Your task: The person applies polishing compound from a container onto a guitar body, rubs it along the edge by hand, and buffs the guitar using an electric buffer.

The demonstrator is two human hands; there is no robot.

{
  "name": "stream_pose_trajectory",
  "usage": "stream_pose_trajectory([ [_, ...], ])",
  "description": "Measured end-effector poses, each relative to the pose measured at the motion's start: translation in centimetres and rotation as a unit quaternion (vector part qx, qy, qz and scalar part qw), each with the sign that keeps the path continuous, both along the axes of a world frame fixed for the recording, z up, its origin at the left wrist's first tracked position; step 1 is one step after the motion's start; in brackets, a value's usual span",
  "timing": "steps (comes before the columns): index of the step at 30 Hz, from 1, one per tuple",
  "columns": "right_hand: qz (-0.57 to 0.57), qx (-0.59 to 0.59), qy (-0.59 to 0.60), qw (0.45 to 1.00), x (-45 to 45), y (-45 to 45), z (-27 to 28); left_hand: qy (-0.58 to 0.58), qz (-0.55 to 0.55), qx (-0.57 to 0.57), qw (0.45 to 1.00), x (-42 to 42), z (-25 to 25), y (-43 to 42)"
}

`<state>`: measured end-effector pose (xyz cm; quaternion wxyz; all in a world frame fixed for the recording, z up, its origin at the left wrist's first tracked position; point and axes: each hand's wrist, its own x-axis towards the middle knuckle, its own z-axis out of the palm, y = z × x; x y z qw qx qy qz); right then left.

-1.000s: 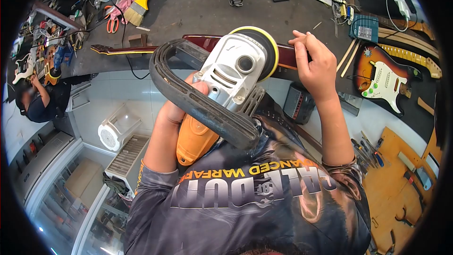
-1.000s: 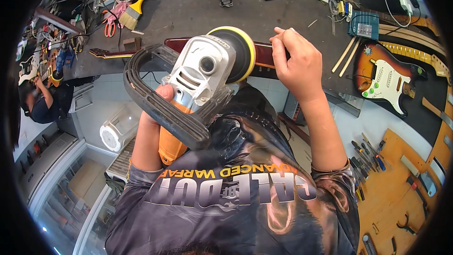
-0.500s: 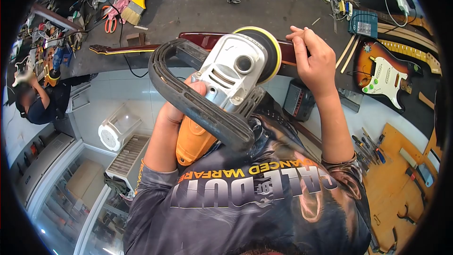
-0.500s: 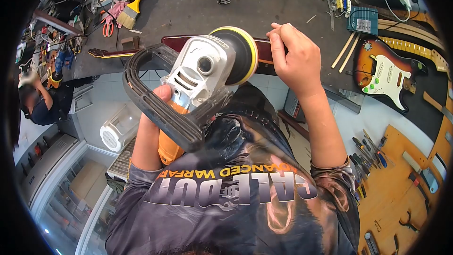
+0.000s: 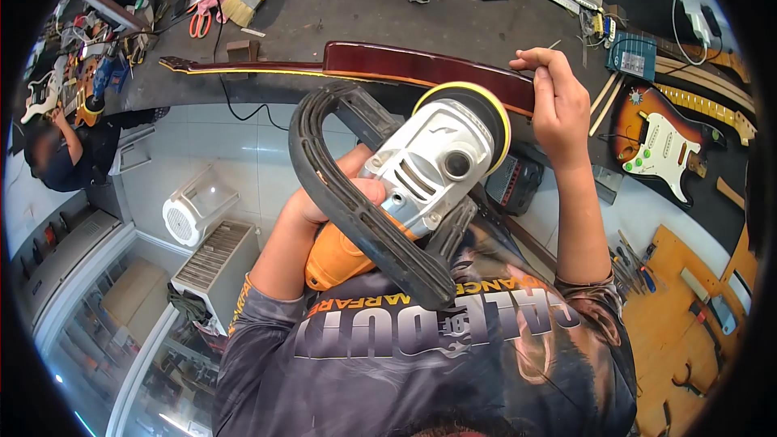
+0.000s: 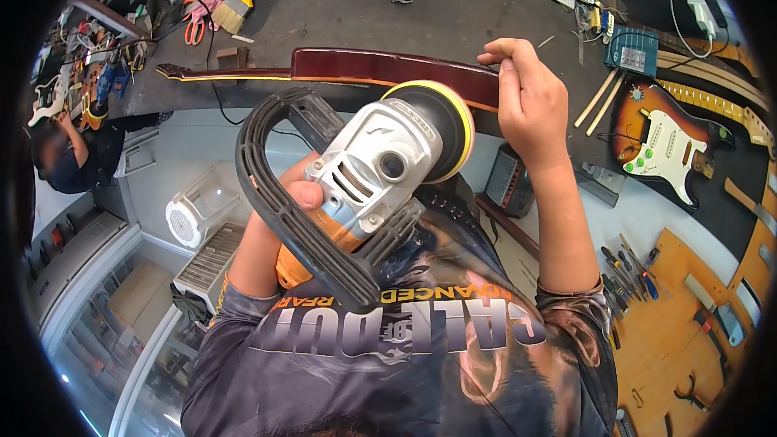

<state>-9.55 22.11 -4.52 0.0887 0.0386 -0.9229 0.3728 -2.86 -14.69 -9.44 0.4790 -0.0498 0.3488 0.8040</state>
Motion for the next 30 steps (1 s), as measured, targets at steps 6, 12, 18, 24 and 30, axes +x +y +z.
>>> stream_pose_trajectory([
  [6,0.005,0.001,0.006,1.000,-0.5,0.2,-0.1,-0.024,0.103,0.008,0.994,0.1,1.1,-0.7],
  [12,0.005,0.009,0.026,1.000,-0.1,0.0,-0.4,-0.058,0.133,-0.023,0.989,-0.3,0.1,-1.0],
  [18,0.013,0.028,0.046,0.998,0.5,0.0,-0.6,-0.074,0.100,-0.024,0.992,-1.0,-1.2,-0.7],
  [24,0.021,0.052,0.062,0.996,0.7,-0.1,-0.8,-0.055,0.100,-0.029,0.993,-1.5,-0.4,0.2],
  [30,0.020,0.060,0.056,0.996,0.5,0.0,-0.8,-0.048,0.079,-0.014,0.996,-1.9,1.4,1.2],
])
